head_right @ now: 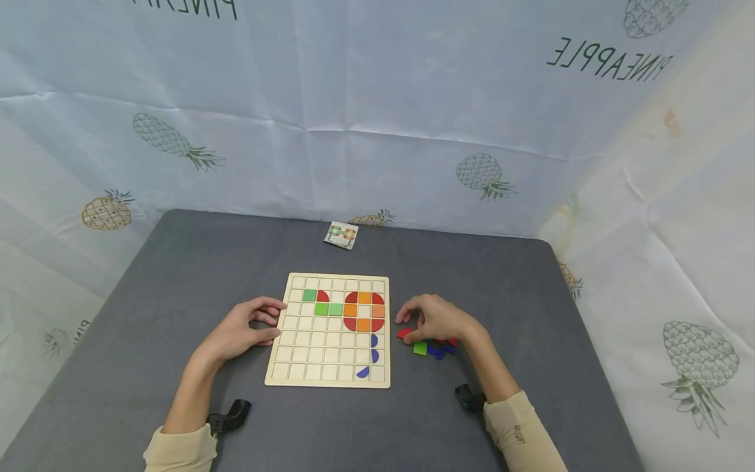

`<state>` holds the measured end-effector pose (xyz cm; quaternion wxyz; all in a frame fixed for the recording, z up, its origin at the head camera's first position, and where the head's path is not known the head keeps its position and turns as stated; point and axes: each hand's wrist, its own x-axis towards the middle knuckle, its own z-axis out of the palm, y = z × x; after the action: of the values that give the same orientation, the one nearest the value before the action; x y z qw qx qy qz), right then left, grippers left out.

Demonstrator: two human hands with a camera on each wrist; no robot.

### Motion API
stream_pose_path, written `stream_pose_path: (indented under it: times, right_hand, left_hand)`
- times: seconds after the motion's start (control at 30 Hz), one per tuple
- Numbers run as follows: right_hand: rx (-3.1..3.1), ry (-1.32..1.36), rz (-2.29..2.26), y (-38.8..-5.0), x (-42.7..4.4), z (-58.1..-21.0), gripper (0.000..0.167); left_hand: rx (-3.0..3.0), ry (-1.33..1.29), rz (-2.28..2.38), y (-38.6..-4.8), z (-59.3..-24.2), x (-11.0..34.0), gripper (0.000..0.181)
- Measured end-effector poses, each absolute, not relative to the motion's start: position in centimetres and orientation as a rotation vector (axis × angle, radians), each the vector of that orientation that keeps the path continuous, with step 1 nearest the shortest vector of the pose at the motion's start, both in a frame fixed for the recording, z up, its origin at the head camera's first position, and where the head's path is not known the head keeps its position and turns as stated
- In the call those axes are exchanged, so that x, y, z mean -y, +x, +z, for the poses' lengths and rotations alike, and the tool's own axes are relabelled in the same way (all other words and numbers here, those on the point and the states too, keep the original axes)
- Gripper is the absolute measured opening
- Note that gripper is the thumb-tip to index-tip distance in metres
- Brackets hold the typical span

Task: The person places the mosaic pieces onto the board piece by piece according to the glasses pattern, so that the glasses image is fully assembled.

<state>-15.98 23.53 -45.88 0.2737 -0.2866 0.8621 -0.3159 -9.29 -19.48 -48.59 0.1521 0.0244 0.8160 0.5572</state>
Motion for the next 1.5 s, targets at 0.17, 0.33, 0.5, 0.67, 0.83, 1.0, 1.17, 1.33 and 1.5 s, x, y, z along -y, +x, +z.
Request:
stream_pose_path:
  times: [0.17, 0.33, 0.5, 0.67, 0.83, 1.0, 1.17, 1.33, 1.5]
  right_hand:
    - [-2.311, -0.800, -0.836, -16.1, -23.8, -46.3, 0.029]
    - [-2.282, -0.850, -0.843, -16.6, -24.0, -46.6, 0.026]
    - [-2.248, -0.887, -0.851, -16.9, -24.1, -46.6, 0.026]
    - [-2.253, -0.886, -0.850, -16.9, -24.0, -46.6, 0.023]
    - [-2.266, -0.887, -0.851, -16.7, -24.0, -46.8, 0.021]
    - [-2.291, -0.889, -0.844, -16.6, -24.0, -46.9, 0.019]
    - [-2.305, -0.875, -0.855, -16.5, -23.8, -46.8, 0.021]
    - [-2.349, -0.869, -0.884, -16.5, -22.7, -46.0, 0.024]
    - [-2.403, -0.886, -0.921, -16.8, -21.1, -45.4, 0.024]
  left_hand:
    - [-2.337, 0.053, 1.593, -9.2, -48.4, 19.4, 0.051]
    - [-2.336, 0.047, 1.592, -9.2, -48.4, 19.3, 0.050]
    - [-2.334, 0.042, 1.594, -9.2, -48.4, 19.4, 0.051]
    - [-2.337, 0.045, 1.595, -9.2, -48.4, 19.4, 0.050]
    - [-2.339, 0.050, 1.597, -9.2, -48.5, 19.4, 0.050]
    - [-2.333, 0.058, 1.603, -9.2, -48.5, 19.4, 0.051]
    - [-2.333, 0.062, 1.601, -9.3, -48.6, 19.5, 0.052]
    - [-2.335, 0.061, 1.599, -9.3, -48.6, 19.5, 0.052]
    - [-2.331, 0.059, 1.605, -9.2, -48.5, 19.5, 0.051]
